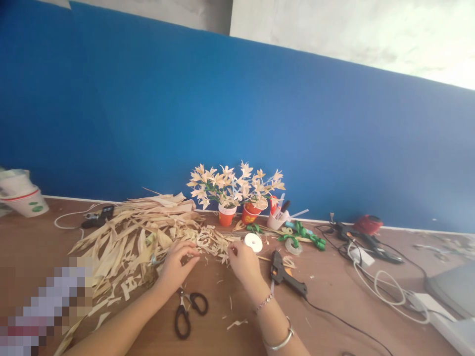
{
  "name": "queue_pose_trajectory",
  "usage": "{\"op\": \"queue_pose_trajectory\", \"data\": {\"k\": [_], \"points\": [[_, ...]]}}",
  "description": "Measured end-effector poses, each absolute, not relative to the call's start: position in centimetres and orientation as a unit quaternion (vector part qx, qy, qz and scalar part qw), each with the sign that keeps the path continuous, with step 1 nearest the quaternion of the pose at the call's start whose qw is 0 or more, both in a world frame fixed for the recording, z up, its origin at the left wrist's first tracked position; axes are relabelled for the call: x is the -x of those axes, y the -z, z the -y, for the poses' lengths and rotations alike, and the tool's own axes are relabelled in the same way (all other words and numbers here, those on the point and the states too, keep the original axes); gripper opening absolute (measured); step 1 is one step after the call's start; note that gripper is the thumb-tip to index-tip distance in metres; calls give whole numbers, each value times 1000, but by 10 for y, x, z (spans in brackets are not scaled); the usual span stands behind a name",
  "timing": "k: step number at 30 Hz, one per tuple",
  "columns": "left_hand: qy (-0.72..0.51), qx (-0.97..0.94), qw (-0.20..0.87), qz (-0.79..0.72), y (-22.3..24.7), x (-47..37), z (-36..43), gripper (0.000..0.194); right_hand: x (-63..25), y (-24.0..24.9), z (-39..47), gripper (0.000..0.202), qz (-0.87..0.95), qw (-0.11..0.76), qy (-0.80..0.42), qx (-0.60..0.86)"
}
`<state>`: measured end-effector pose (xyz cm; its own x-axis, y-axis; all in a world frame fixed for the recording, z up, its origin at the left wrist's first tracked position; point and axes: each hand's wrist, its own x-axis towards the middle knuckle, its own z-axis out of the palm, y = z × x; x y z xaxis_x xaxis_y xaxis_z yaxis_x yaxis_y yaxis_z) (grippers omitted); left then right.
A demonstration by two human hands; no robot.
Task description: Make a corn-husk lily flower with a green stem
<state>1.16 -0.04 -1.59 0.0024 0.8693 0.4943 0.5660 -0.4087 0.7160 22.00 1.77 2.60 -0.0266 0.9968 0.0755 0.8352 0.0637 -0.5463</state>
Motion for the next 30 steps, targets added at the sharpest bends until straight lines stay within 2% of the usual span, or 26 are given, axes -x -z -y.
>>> {"op": "queue_pose_trajectory", "data": {"k": [7, 13, 21, 30], "points": [[-476, -691, 159, -520, 21, -11, -3, 9, -234, -40, -20, 19, 669, 120, -104, 726], [-475, -706, 141, -506, 22, -10, -3, 13, -245, -45, -20, 18, 670, 3, -117, 733], [-459, -721, 139, -500, 20, -8, -2, 12, -235, -26, -22, 18, 672, -10, -128, 730], [-458, -728, 137, -491, 22, -6, -4, 11, -242, -35, -18, 12, 687, 22, -157, 709]]}}
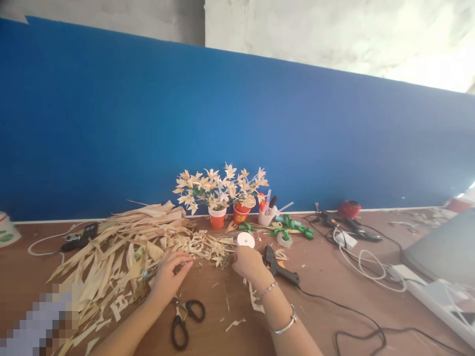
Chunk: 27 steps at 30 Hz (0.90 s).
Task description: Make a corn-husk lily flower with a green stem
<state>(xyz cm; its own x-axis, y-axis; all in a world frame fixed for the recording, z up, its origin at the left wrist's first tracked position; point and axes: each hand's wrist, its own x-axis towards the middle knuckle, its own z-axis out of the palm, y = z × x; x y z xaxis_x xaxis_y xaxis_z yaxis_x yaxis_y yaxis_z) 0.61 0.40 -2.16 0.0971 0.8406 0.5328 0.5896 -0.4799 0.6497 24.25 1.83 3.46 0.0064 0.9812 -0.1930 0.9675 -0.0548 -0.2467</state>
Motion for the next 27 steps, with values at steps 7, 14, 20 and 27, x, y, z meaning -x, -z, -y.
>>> {"op": "queue_pose_trajectory", "data": {"k": [7, 14, 20, 27], "points": [[-451, -729, 143, -494, 21, -5, -3, 13, -250, -37, -18, 17, 694, 88, -208, 684], [-456, -734, 137, -484, 22, -4, -3, 13, -250, -29, -22, 22, 700, 140, -249, 655], [-460, -732, 127, -486, 20, -4, -3, 14, -250, -34, -25, 25, 701, 159, -229, 657], [-453, -734, 132, -489, 19, -5, -3, 15, -250, -37, -25, 22, 693, 184, -170, 676]]}}
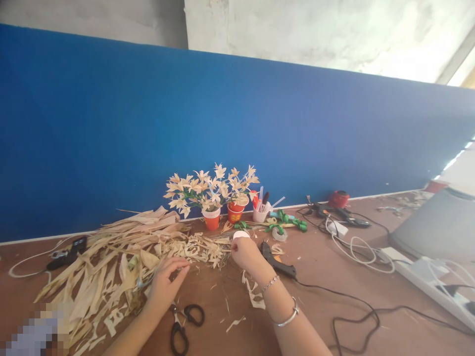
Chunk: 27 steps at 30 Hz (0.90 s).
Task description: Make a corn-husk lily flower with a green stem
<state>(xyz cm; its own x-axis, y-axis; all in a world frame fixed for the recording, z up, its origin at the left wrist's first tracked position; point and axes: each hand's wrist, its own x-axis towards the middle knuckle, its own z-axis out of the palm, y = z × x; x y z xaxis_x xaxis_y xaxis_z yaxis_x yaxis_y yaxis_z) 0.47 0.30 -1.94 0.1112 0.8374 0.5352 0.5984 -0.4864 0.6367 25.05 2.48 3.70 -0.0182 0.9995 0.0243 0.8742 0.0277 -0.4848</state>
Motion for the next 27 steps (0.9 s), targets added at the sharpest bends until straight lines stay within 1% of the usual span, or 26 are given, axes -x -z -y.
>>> {"op": "queue_pose_trajectory", "data": {"k": [5, 11, 15, 21, 24, 27], "points": [[-447, -736, 135, -491, 21, -4, -4, 13, -234, -32, -26, 17, 718, 204, -177, 642], [-447, -737, 137, -488, 22, -4, -3, 12, -225, -25, -23, 19, 743, 235, -176, 601], [-450, -734, 139, -490, 22, -4, -2, 13, -224, -25, -19, 25, 787, 220, -157, 554], [-450, -732, 146, -490, 21, -5, -2, 12, -225, -23, -19, 24, 790, 191, -144, 565], [-455, -728, 156, -489, 18, -5, -2, 13, -231, -25, -22, 20, 778, 216, -178, 562], [-466, -715, 174, -492, 16, -6, -2, 13, -233, -29, -24, 14, 735, 267, -273, 561]]}}
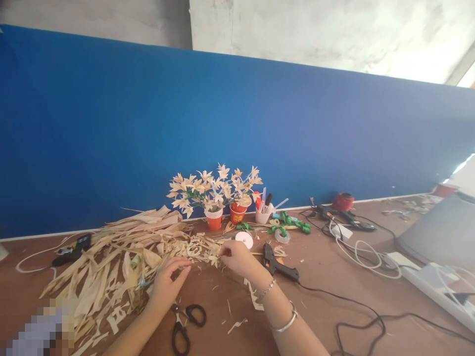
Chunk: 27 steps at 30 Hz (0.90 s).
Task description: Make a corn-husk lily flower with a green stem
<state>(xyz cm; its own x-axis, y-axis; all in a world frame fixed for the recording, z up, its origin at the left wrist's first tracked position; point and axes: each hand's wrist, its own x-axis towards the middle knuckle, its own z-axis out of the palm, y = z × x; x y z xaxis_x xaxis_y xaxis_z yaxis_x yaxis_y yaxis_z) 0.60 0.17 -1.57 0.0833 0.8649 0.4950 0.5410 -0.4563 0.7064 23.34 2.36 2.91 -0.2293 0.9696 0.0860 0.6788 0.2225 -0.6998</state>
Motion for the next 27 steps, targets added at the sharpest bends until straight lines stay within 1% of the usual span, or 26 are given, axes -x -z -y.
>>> {"op": "queue_pose_trajectory", "data": {"k": [3, 6, 9, 17, 23, 25, 27], "points": [[-477, -699, 208, -489, 14, -8, -1, 15, -225, -29, -22, 2, 645, 339, -419, 543], [-488, -685, 258, -475, 12, -11, 1, 18, -208, -25, -17, 16, 531, 392, -571, 489], [-502, -661, 306, -466, 10, -15, 3, 15, -194, -22, -11, 26, 461, 401, -650, 453], [-513, -598, 409, -460, 7, -20, 8, 12, -182, -21, -2, 32, 399, 375, -723, 421], [-523, -521, 511, -441, 7, -20, 11, 18, -182, -18, -2, 31, 389, 414, -722, 396], [-533, -527, 502, -432, 6, -18, 11, 13, -184, -17, -3, 30, 370, 413, -742, 377], [-542, -546, 468, -435, 4, -16, 12, 17, -186, -16, -4, 29, 354, 402, -764, 360]]}}
